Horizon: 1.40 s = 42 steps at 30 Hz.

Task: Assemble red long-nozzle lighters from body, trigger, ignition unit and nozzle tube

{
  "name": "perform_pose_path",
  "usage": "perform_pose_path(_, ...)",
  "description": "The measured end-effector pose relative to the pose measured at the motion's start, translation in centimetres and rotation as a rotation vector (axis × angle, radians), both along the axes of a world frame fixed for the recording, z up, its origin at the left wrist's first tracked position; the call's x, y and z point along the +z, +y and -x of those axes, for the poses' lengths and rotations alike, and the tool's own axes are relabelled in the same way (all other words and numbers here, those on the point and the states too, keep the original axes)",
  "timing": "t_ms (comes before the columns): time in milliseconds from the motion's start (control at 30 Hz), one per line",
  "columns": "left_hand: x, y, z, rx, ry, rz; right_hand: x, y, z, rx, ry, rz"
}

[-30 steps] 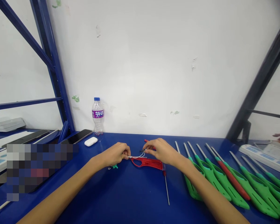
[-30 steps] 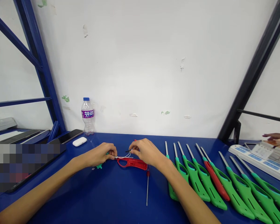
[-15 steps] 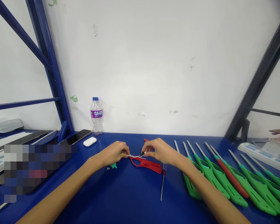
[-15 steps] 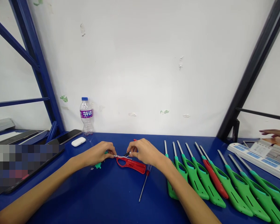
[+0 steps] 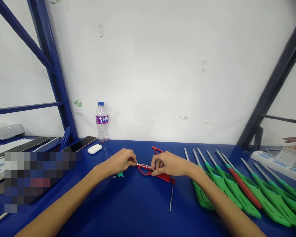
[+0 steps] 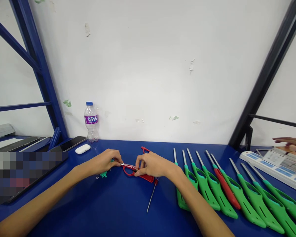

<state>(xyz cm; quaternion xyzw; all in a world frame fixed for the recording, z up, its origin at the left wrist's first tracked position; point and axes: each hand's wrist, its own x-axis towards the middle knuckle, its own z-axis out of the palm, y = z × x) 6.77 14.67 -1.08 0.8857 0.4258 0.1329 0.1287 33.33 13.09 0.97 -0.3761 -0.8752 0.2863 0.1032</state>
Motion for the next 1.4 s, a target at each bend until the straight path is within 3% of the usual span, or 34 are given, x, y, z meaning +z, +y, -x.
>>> perform_pose_path(100, -0.2, 0.0, 0.0, 0.0, -0.031, -0.001, -0.2, 0.3, 0.0, 0.008, 0.001, 0.01)
perform_pose_path(233, -0.2, 0.0, 0.1, -0.014, -0.05, 0.017, -0.5, 0.8, 0.2, -0.006, -0.033, -0.094)
perform_pose_path(567, -0.2, 0.0, 0.0, 0.017, -0.049, 0.054, -0.4, 0.8, 0.2, -0.148, -0.145, -0.222)
perform_pose_path(900, -0.3, 0.0, -0.2, 0.042, -0.075, 0.057, -0.5, 1.0, 0.0, -0.118, -0.187, -0.247)
perform_pose_path(1100, 0.6, 0.2, 0.3, 0.03, -0.151, 0.131, -0.8, 0.9, 0.1, -0.094, -0.189, -0.27)
perform_pose_path(1400, 0.5, 2.4, 3.0, 0.267, -0.138, -0.038, -1.0, 1.1, 0.0, -0.061, -0.185, -0.29)
